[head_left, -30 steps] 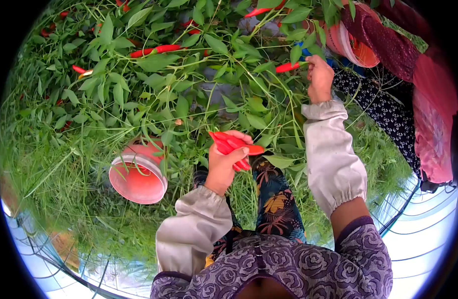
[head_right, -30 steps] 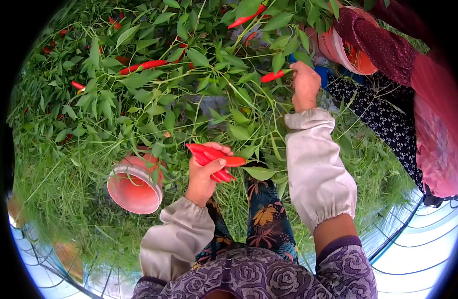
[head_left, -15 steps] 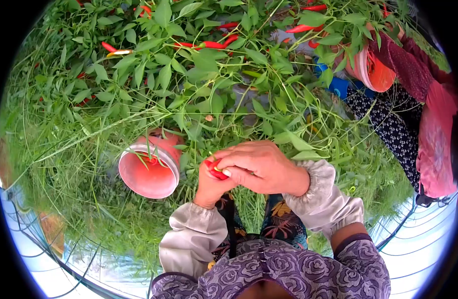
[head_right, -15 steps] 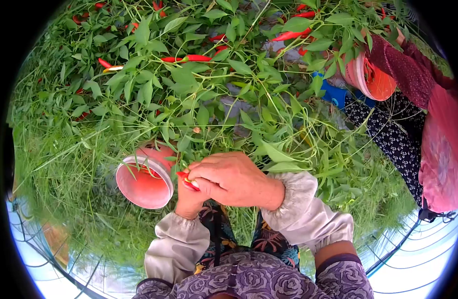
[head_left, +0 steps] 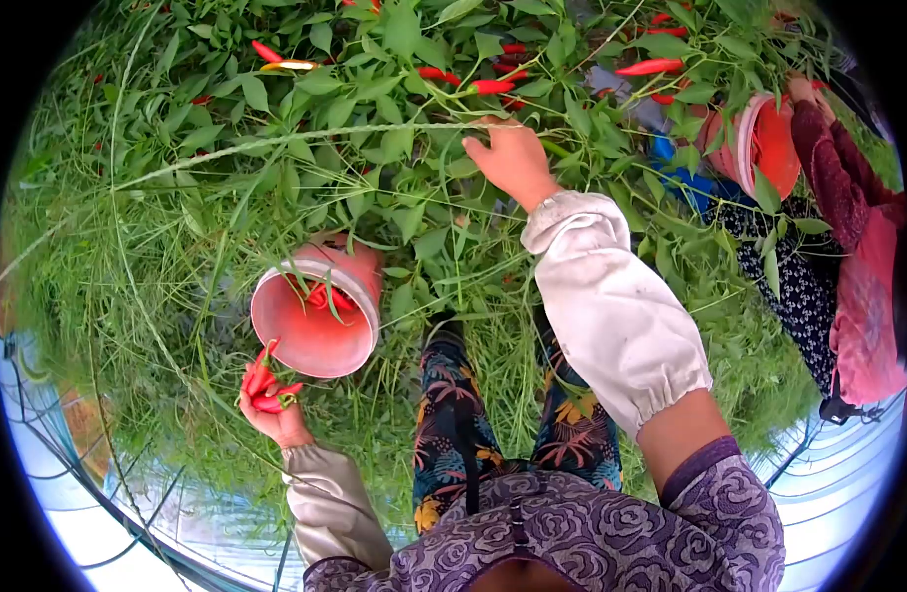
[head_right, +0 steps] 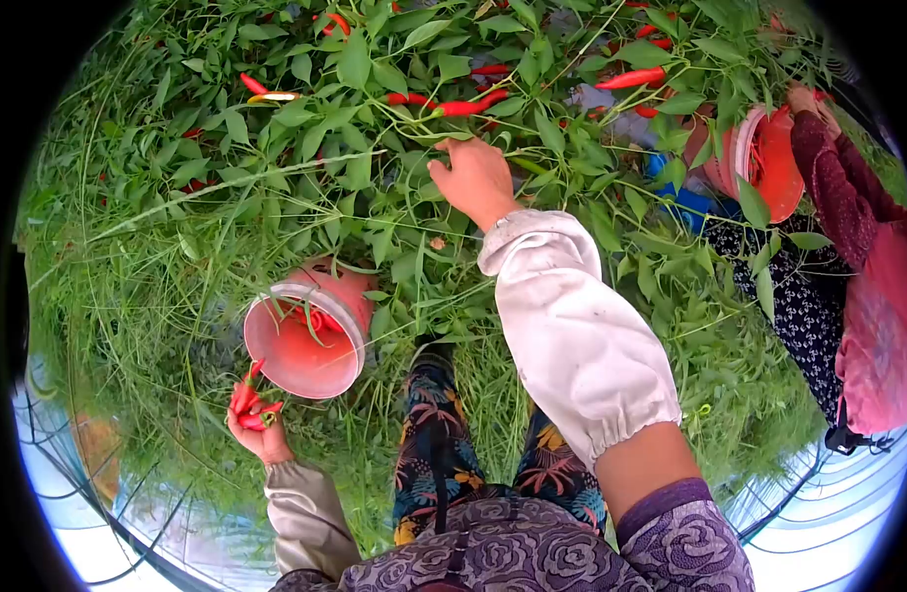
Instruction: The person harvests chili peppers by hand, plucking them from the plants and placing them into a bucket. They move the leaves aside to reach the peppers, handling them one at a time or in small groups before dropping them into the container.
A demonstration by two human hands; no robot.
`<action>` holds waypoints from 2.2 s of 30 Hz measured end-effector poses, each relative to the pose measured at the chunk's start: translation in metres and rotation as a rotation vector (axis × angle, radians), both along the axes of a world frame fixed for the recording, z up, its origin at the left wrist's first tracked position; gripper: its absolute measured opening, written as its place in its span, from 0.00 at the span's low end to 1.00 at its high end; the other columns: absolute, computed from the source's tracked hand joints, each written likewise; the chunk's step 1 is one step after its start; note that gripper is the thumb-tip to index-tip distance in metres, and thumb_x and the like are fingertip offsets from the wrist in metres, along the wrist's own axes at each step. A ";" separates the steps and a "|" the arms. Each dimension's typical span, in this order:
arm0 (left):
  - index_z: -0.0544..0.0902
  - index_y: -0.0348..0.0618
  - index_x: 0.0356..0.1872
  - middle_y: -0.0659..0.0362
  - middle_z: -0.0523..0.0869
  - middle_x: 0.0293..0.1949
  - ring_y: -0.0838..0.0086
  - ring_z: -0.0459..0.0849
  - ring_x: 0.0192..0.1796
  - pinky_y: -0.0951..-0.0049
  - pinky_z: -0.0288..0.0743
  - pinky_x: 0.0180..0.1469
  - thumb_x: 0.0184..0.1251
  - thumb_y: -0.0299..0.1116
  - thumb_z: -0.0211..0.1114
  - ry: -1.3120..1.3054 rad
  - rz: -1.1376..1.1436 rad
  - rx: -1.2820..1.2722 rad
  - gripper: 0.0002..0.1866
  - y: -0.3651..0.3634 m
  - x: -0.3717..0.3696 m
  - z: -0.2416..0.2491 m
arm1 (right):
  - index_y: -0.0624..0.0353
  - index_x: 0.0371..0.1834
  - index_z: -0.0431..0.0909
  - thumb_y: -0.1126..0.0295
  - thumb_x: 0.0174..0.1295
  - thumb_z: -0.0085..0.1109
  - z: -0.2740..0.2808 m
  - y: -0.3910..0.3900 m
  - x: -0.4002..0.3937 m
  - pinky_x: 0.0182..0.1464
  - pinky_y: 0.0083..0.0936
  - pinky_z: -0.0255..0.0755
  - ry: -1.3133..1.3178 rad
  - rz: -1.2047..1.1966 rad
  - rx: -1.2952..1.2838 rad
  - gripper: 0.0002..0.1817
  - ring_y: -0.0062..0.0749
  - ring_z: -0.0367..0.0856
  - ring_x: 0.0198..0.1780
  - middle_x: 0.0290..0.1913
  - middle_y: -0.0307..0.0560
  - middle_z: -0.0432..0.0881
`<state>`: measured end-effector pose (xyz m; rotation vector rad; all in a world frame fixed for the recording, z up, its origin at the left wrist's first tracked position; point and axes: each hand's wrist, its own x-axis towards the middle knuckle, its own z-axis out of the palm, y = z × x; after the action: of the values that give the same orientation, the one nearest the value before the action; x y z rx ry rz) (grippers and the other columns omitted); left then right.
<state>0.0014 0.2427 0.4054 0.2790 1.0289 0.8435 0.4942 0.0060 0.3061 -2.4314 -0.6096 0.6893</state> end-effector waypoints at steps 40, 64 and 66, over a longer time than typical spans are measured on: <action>0.77 0.38 0.54 0.54 0.85 0.47 0.71 0.85 0.46 0.73 0.80 0.47 0.72 0.31 0.62 0.602 -1.027 0.007 0.14 -0.166 0.164 -0.013 | 0.58 0.40 0.87 0.49 0.64 0.53 -0.022 0.013 0.015 0.55 0.44 0.68 0.025 -0.062 -0.277 0.23 0.48 0.83 0.46 0.43 0.54 0.87; 0.83 0.38 0.35 0.55 0.87 0.29 0.72 0.83 0.29 0.69 0.76 0.35 0.61 0.38 0.70 1.170 -1.580 0.836 0.12 -0.191 0.374 -0.105 | 0.47 0.49 0.81 0.63 0.57 0.63 -0.034 -0.113 -0.095 0.64 0.44 0.64 -0.248 0.372 0.047 0.16 0.36 0.77 0.42 0.30 0.37 0.77; 0.83 0.39 0.35 0.60 0.88 0.31 0.80 0.81 0.30 0.74 0.73 0.28 0.66 0.35 0.67 0.896 -1.283 0.514 0.09 -0.179 0.348 -0.131 | 0.47 0.46 0.82 0.63 0.57 0.63 -0.033 -0.118 -0.096 0.62 0.43 0.65 -0.245 0.304 0.078 0.14 0.35 0.77 0.41 0.29 0.36 0.76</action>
<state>0.3491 0.0636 0.2746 1.6530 1.1229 -0.2906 0.3978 -0.1120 0.2729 -2.3916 -1.1005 0.4737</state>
